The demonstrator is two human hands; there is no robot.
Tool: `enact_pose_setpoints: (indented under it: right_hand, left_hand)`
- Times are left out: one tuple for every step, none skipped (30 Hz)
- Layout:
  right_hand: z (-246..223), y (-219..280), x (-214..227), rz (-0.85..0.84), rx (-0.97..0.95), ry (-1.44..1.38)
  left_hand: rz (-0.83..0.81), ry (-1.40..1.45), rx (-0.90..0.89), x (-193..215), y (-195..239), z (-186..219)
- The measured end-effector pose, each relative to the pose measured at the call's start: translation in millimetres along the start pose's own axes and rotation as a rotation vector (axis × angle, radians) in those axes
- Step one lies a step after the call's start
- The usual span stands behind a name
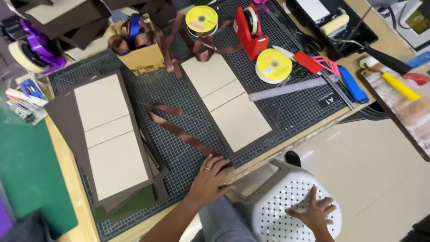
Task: The person measures a brown paper strip and a white paper sheet using a metal ruler on a cutting mat. They apply glue to the strip with a brush and position it on the sheet, repeatedly checking alignment with the ruler.
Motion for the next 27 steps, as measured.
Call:
enact_pose_setpoints:
  right_hand:
    - [-3, 2, 1, -0.004, -0.006, 0.004]
    - [-6, 5, 2, -0.02, -0.029, 0.0]
    - [-12, 3, 5, -0.027, -0.049, -0.007]
    - [-8, 2, 1, -0.024, -0.05, -0.005]
    - [-6, -1, -1, -0.015, -0.053, -0.006]
    - [-3, -3, -4, -0.006, -0.055, -0.007]
    - [-6, 0, -5, -0.009, -0.06, 0.003]
    - [-9, 3, -6, -0.007, -0.067, -0.021]
    - [-13, 5, -4, -0.003, -0.073, -0.044]
    - [-8, 15, -6, -0.004, -0.076, -0.032]
    - [-13, 18, -4, -0.021, -0.084, -0.105]
    - [-18, 21, -3, -0.039, -0.092, -0.178]
    - [-15, 14, -10, -0.032, -0.091, -0.175]
    - [-12, 7, -16, -0.007, -0.064, -0.182]
    - [-10, 0, -25, 0.011, -0.034, -0.184]
    - [-5, -2, -24, 0.011, -0.029, -0.177]
    - [-6, -4, -30, -0.008, -0.066, -0.201]
    - [-6, -8, -35, -0.027, -0.103, -0.225]
    - [15, -29, -42, -0.033, -0.114, -0.23]
    - [36, -51, -49, -0.085, -0.13, -0.139]
    - [42, -86, -50, -0.128, -0.125, -0.048]
    - [35, -92, -42, -0.126, -0.114, -0.052]
    - [40, -93, -34, -0.139, -0.053, 0.071]
    - [46, -95, -26, -0.151, 0.008, 0.193]
    - [52, -96, -22, -0.156, 0.01, 0.208]
    - [58, -97, -16, -0.095, -0.088, -0.1]
    - [51, -113, -2, -0.027, -0.164, -0.406]
  left_hand:
    - [-0.005, 0.006, 0.003, -2, 1, -2]
    - [-0.005, -0.022, -0.006, -5, 3, -4]
    - [0.002, -0.054, -0.019, -7, 1, -9]
    - [0.005, -0.051, -0.02, -7, 4, -8]
    - [-0.012, -0.061, -0.015, -8, 4, -7]
    - [-0.029, -0.071, -0.01, -8, 4, -7]
    - [-0.03, -0.063, -0.002, -8, 5, -8]
    - [-0.012, -0.103, -0.016, -9, 5, -9]
    - [0.009, -0.143, -0.03, -9, 4, -10]
    - [0.01, -0.135, -0.02, -9, 11, -3]
    - [0.014, -0.118, -0.019, -7, 9, -4]
    - [0.018, -0.101, -0.018, -4, 7, -5]
    - [0.025, -0.099, -0.017, -5, 6, -6]
    - [0.018, -0.097, -0.017, -7, 6, -7]
    - [0.007, -0.099, -0.008, -7, 8, -8]
    - [0.012, -0.099, 0.0, -8, 8, -3]
    - [0.023, -0.101, -0.018, -6, 8, -4]
    - [0.033, -0.103, -0.035, -5, 6, -4]
    - [0.022, -0.098, -0.04, -5, 9, -2]
    - [0.031, -0.073, -0.04, -5, 11, 0]
    - [0.057, -0.064, -0.038, -4, 4, -5]
    - [0.061, -0.075, -0.04, 0, 2, -9]
    - [0.038, -0.057, -0.033, 1, 3, -6]
    - [0.015, -0.039, -0.026, 0, 3, -3]
    - [0.015, -0.035, -0.011, 2, 7, 1]
    - [-0.018, -0.004, 0.003, 4, 9, 4]
    - [-0.035, 0.014, 0.022, 5, 3, 2]
Point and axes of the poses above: each hand's wrist, its own y-axis away from the middle knuckle, its own x-axis out of the back of the hand, z = x × y, the point moved 1 cm from there along -y, towards the middle knuckle, and after that the axes turned 3 degrees about -y, right-handed, at the moved point
